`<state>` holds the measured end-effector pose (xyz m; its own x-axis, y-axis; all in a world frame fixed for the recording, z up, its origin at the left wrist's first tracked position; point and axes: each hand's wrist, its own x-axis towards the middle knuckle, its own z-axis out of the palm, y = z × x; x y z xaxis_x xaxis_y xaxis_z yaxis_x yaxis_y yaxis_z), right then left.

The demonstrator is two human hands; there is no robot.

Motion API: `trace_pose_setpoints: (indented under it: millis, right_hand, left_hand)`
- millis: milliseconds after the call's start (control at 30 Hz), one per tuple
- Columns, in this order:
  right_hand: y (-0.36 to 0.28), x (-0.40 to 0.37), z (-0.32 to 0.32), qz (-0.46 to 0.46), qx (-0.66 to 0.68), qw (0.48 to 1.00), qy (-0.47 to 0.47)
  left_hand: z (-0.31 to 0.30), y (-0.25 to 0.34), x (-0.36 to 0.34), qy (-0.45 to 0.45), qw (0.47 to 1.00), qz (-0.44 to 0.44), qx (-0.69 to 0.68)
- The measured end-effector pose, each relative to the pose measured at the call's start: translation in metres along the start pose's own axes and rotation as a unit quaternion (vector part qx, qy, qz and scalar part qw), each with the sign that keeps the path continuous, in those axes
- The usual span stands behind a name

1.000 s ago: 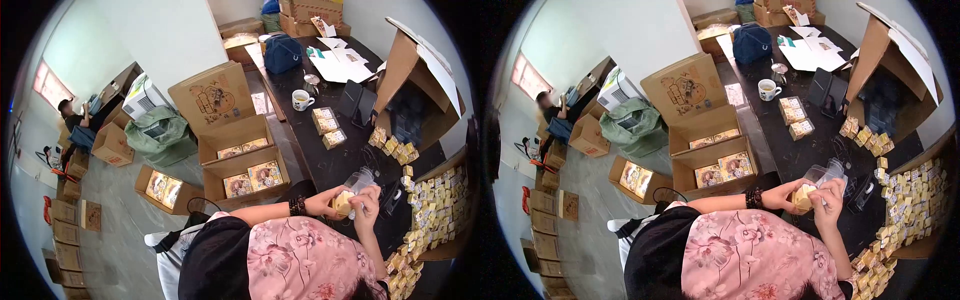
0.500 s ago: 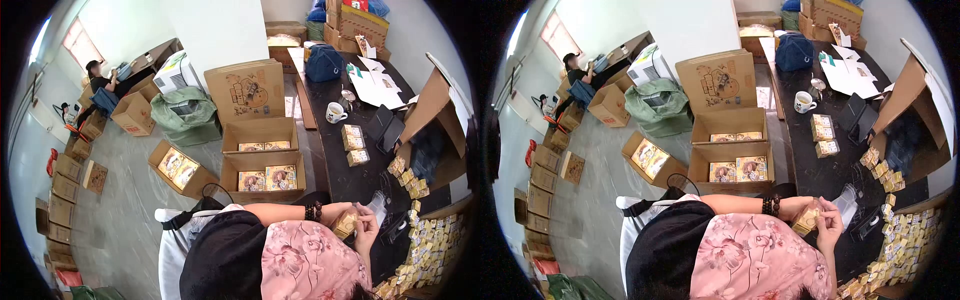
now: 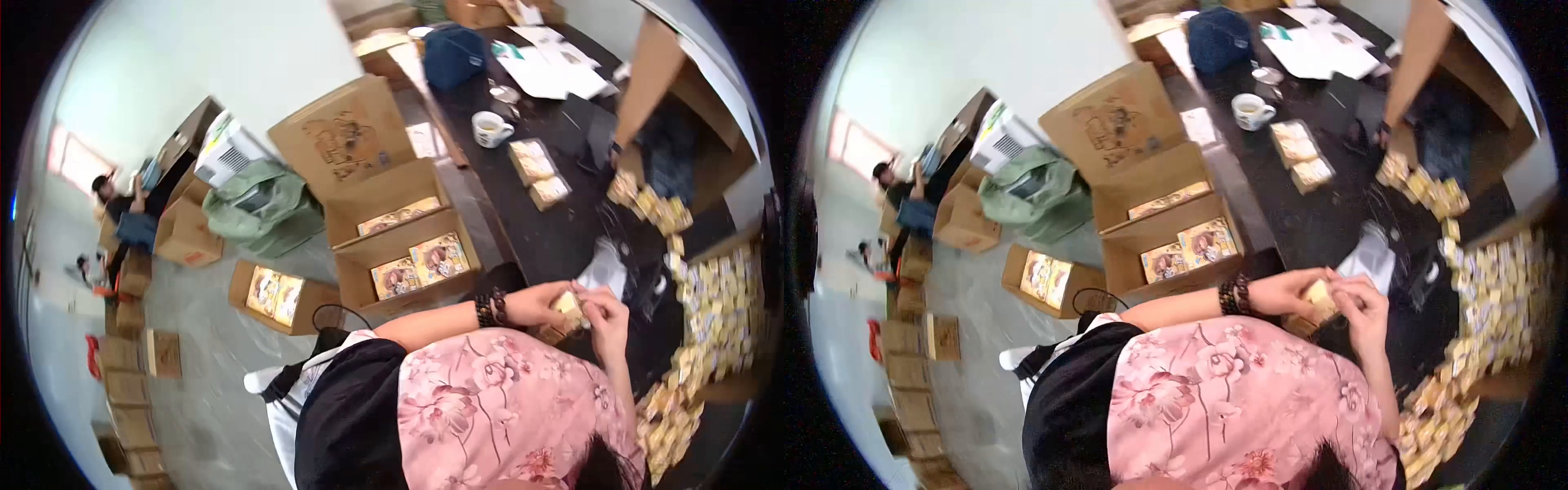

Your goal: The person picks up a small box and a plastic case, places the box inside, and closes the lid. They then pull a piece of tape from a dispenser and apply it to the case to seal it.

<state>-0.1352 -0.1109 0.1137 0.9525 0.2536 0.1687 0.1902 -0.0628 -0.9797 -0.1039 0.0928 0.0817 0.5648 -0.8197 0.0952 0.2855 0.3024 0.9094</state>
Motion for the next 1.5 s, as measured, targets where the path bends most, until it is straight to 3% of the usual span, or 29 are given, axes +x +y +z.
trace_pose_setpoints:
  millis: [100,167,233,333,400,467,500,567,600,633,700,733,800,933,1000,1067,1133,1167,1267,1300,1367,1500]
  right_hand:
    - [-0.014,-0.009,-0.013,0.034,-0.009,0.999,-0.034]
    - [-0.021,-0.019,-0.015,0.055,-0.054,0.997,-0.008]
    - [-0.009,-0.033,-0.016,-0.034,-0.014,0.999,0.012]
    - [0.006,-0.056,-0.027,-0.081,-0.065,0.992,0.068]
    - [0.006,-0.067,-0.041,-0.099,-0.136,0.978,0.125]
    - [0.039,-0.070,-0.072,-0.021,-0.105,0.922,0.373]
    - [0.050,-0.067,-0.094,0.035,-0.212,0.858,0.466]
    - [0.096,-0.068,-0.137,0.092,-0.249,0.850,0.455]
    - [0.086,-0.064,-0.145,0.186,-0.177,0.872,0.416]
    - [0.078,-0.058,-0.151,0.183,-0.178,0.872,0.418]
    - [0.070,-0.051,-0.162,0.334,0.137,0.866,0.348]
    - [0.084,-0.052,-0.170,0.303,0.227,0.870,0.316]
    - [0.071,-0.054,-0.164,0.256,0.359,0.831,0.338]
    - [0.070,-0.068,-0.134,0.266,0.246,0.847,0.390]
    - [0.124,-0.076,-0.129,0.216,0.238,0.860,0.396]
    - [0.119,-0.080,-0.125,0.199,0.250,0.853,0.413]
    - [0.104,-0.085,-0.124,0.207,0.279,0.846,0.404]
    - [0.082,-0.084,-0.117,0.210,0.264,0.845,0.414]
    - [0.032,-0.085,-0.100,0.130,0.325,0.866,0.357]
    - [0.025,-0.083,-0.096,0.130,0.327,0.863,0.362]
    - [0.012,-0.076,-0.090,0.175,0.302,0.878,0.328]
    - [-0.002,-0.073,-0.085,0.254,0.313,0.860,0.314]
  left_hand:
    - [0.003,-0.001,0.004,-0.009,1.000,-0.025,-0.011]
    - [0.008,0.003,0.011,-0.005,0.995,-0.078,-0.068]
    - [0.016,0.004,0.020,0.007,0.977,-0.131,-0.166]
    - [0.029,0.000,0.042,0.005,0.965,-0.168,-0.201]
    - [0.034,-0.015,0.068,0.025,0.962,-0.221,-0.155]
    - [0.033,-0.031,0.107,0.009,0.968,-0.224,-0.116]
    - [0.032,-0.037,0.125,-0.003,0.969,-0.222,-0.106]
    - [0.040,-0.033,0.155,0.000,0.954,-0.288,-0.087]
    - [0.038,-0.036,0.171,0.002,0.947,-0.309,-0.083]
    - [0.029,-0.043,0.191,-0.054,0.914,-0.391,-0.090]
    - [0.030,-0.044,0.205,-0.057,0.909,-0.407,-0.074]
    - [0.029,-0.043,0.208,-0.060,0.908,-0.407,-0.072]
    - [0.026,-0.040,0.209,-0.063,0.900,-0.425,-0.078]
    - [0.021,-0.041,0.209,-0.075,0.893,-0.430,-0.113]
    - [0.023,-0.041,0.207,-0.080,0.900,-0.413,-0.114]
    - [0.025,-0.036,0.206,-0.090,0.897,-0.412,-0.132]
    - [0.029,-0.045,0.199,0.012,0.937,-0.338,-0.088]
    - [0.040,-0.039,0.188,0.076,0.962,-0.250,-0.085]
    - [0.036,-0.033,0.175,0.033,0.994,-0.088,0.053]
    - [0.040,-0.030,0.170,0.030,0.994,-0.093,0.053]
    - [0.048,-0.023,0.164,-0.017,0.978,0.021,0.206]
    - [0.059,-0.012,0.154,-0.018,0.948,0.067,0.312]
